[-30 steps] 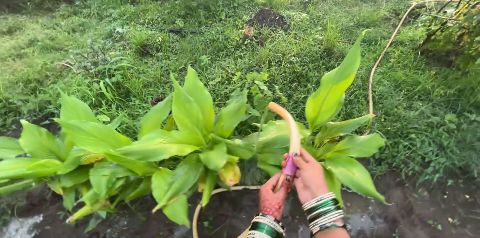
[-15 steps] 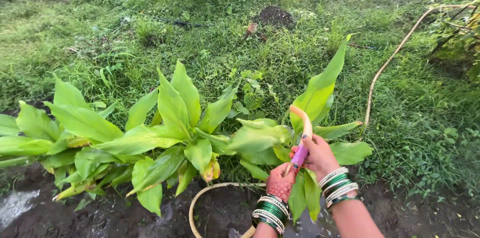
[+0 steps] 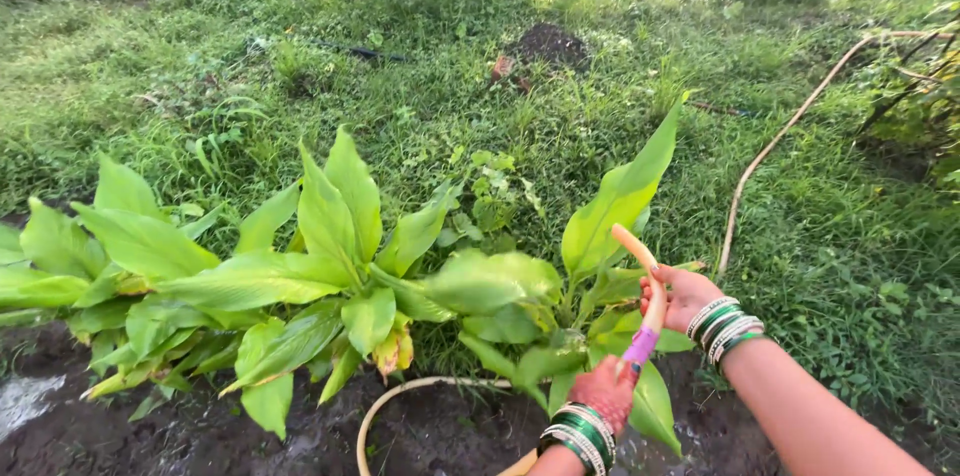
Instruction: The person waters a row of plants by holding a hose and directing the water flow toward the base of each plant.
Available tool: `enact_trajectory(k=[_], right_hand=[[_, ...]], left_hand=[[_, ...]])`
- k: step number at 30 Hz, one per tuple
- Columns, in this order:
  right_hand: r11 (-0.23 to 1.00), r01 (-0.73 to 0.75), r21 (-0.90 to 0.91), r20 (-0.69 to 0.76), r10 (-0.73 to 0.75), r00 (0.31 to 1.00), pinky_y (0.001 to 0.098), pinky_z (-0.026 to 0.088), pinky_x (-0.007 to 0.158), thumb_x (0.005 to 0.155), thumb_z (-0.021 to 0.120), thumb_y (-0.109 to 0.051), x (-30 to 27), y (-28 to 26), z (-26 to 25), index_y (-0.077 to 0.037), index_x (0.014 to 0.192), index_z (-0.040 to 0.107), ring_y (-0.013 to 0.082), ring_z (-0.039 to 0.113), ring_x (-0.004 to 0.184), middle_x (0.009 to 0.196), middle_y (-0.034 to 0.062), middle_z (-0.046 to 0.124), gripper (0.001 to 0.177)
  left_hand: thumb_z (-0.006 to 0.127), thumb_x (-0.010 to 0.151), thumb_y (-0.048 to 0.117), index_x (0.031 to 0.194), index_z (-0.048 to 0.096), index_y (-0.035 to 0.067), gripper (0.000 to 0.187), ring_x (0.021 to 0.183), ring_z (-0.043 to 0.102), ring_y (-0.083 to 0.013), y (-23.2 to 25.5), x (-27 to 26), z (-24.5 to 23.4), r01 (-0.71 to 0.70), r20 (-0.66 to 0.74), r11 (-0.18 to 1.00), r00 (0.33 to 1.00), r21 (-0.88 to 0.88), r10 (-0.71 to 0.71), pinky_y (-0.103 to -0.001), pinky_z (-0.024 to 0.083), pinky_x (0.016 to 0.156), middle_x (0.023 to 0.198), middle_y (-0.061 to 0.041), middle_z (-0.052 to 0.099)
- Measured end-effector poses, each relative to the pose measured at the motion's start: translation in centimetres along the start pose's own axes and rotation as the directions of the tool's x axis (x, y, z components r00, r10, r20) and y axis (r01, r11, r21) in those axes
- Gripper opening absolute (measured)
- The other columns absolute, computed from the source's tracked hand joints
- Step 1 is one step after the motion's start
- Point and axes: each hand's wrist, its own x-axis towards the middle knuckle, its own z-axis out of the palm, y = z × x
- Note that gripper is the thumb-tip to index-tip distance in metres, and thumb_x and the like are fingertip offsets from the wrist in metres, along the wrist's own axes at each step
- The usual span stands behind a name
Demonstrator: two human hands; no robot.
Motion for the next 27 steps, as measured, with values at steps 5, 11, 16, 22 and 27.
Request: enact_trajectory(k=[5,11,16,22,27], right_hand=[[0.987,0.093,-0.13,-0.075,-0.104,0.992,0.0441,0.052,0.072,0.104,0.053,-0.022,-2.2,-2.9,1.9,-0.01,0.124,0.05,0.0256,0.056,0.078,0.093,0.0099,0.059,0.024],[0.975,0.189,-0.119,-0.078,-0.199,0.977,0.0432,0.053,0.072,0.105,0.052,-0.023,-1.0,-6.1,2.7,-0.007,0.124,0.051,0.0242,0.056,0.077,0.093,0.0094,0.059,0.024],[0.927,0.353,-0.126,-0.065,-0.363,0.93,0.0391,0.052,0.064,0.107,0.05,-0.022,-2.1,-7.1,4.6,-0.005,0.126,0.053,0.0202,0.055,0.071,0.09,0.0101,0.061,0.025],[0.911,0.393,-0.121,-0.098,-0.405,0.909,0.0344,0.047,0.056,0.108,0.05,-0.026,-0.6,-6.7,3.4,-0.009,0.131,0.056,0.0155,0.051,0.063,0.084,0.0054,0.061,0.029],[0.918,0.37,-0.142,-0.136,-0.388,0.912,0.0334,0.047,0.055,0.107,0.049,-0.024,0.0,-5.1,1.6,-0.014,0.129,0.059,0.014,0.05,0.061,0.084,0.005,0.061,0.026]], left_hand=[[0.048,0.104,0.05,0.119,0.056,0.009,0.044,0.102,0.068,-0.0441,1.0,5.2,1.8,0.021,0.039,0.999,0.999,0.047,-0.023,-0.054,0.052,0.091,0.108,-0.026,0.068],[0.048,0.103,0.053,0.123,0.057,0.01,0.049,0.108,0.067,-0.044,4.3,5.0,-0.7,0.001,-0.035,0.998,0.999,0.065,0.001,-0.054,0.052,0.096,0.114,-0.025,0.067],[0.047,0.103,0.054,0.126,0.057,0.01,0.051,0.112,0.066,-0.0428,5.8,6.6,-1.5,0.029,-0.038,0.996,0.999,0.082,-0.026,-0.053,0.051,0.099,0.119,-0.024,0.067],[0.058,0.097,0.051,0.13,0.058,0.013,0.05,0.115,0.066,-0.0402,5.0,7.8,0.1,0.059,-0.038,0.997,0.998,0.059,-0.057,-0.049,0.052,0.099,0.122,-0.022,0.067],[0.067,0.095,0.045,0.121,0.06,0.007,0.047,0.11,0.067,-0.0395,2.3,9.0,3.4,-0.027,-0.034,0.998,0.999,0.051,0.029,-0.047,0.052,0.098,0.117,-0.024,0.068]])
